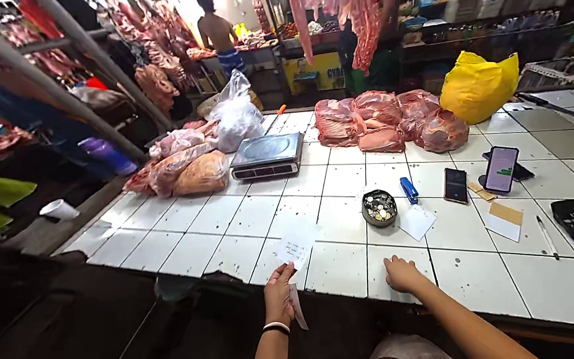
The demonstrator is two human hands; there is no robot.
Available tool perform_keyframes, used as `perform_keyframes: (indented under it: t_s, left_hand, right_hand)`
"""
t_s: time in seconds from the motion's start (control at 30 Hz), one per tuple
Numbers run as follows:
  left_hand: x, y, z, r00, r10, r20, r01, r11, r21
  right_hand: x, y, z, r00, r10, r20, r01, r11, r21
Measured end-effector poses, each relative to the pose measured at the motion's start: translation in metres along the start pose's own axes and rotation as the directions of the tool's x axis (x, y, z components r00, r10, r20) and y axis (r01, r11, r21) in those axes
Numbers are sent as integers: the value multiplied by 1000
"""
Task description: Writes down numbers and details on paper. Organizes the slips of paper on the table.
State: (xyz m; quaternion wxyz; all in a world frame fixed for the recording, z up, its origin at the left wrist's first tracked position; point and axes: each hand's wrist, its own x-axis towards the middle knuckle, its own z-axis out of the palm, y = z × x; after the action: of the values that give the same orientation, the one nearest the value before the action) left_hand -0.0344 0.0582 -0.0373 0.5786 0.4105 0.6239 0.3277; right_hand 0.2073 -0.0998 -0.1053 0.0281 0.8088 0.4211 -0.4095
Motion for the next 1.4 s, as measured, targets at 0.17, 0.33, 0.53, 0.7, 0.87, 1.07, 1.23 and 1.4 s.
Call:
perform_keyframes:
  t_s: [0.17, 0.33, 0.53, 0.7, 0.87, 1.07, 1.23, 1.4]
  left_hand:
    - [45, 18, 62, 991, 93, 96, -103, 988, 111]
    - [93, 31, 110, 959, 181, 219, -261, 865, 429]
    - [145, 61, 155, 876, 152, 458, -470, 484, 738]
    - [187, 86, 198, 844, 44, 534, -525, 264, 809]
    - [222, 100, 246, 833, 3, 553, -536, 253, 805]
    - [266, 101, 294, 745, -96, 660, -623, 257, 739]
    - [289, 93, 320, 632, -145, 761, -712, 280, 644]
    - [298, 87, 330, 568, -132, 812, -754, 311, 578]
  right_hand:
    - [26, -5, 6, 997, 74, -1, -74, 997, -24]
    - [32, -5, 15, 997, 71, 42, -67, 994, -88]
    - [27, 13, 14, 998, 31, 46, -31, 1000, -2]
    - [24, 23, 17, 997, 66, 47, -72, 989, 132]
    - [27, 11, 15, 985, 153, 74, -166, 964, 209]
    - [38, -10, 5, 947, 286, 146, -316, 911, 265]
    - [40, -22, 7, 923, 360, 135, -384, 856, 347]
    - [40, -28, 4, 910, 391, 139, -413, 820, 397]
